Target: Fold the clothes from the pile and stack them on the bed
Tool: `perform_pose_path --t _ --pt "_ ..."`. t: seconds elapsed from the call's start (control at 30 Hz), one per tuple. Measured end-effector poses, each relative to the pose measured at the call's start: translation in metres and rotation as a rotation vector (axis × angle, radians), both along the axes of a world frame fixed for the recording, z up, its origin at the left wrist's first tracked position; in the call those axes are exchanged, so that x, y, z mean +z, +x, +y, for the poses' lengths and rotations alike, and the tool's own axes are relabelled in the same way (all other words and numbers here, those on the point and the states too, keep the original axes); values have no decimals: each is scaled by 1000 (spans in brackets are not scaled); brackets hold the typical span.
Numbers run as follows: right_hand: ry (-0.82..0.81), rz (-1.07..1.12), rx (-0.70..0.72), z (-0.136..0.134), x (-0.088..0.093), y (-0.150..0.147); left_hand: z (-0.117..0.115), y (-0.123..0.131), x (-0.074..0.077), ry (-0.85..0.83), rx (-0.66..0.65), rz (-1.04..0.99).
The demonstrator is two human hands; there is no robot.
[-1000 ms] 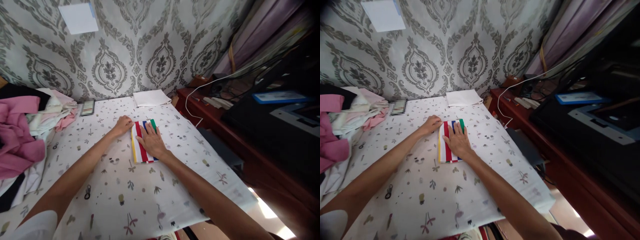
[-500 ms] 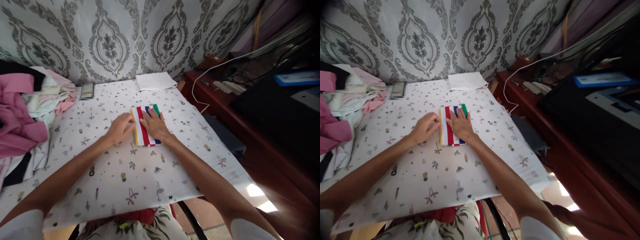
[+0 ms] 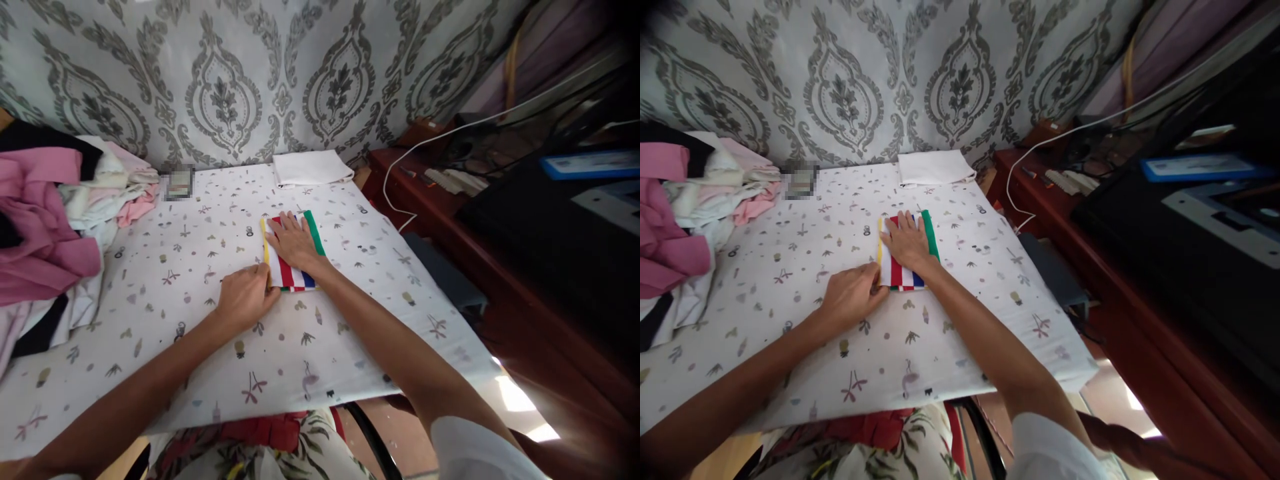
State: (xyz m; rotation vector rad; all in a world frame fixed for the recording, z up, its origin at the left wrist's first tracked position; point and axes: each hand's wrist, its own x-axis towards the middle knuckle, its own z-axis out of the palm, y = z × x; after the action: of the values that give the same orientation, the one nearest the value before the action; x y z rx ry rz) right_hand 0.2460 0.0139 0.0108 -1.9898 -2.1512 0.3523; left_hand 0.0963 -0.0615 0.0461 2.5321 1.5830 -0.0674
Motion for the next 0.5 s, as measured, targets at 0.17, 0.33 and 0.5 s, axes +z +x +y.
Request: perform_pose_path --t 0.17,0.33,0.5 --pt "-7 13 3 -3 0 1 -9 3 1 -18 85 68" --pt "35 -6 -4 2 -8 1 -20 2 0 -16 101 67" --pt "55 -8 -10 5 -12 2 -28 -3 -6 -8 48 83"
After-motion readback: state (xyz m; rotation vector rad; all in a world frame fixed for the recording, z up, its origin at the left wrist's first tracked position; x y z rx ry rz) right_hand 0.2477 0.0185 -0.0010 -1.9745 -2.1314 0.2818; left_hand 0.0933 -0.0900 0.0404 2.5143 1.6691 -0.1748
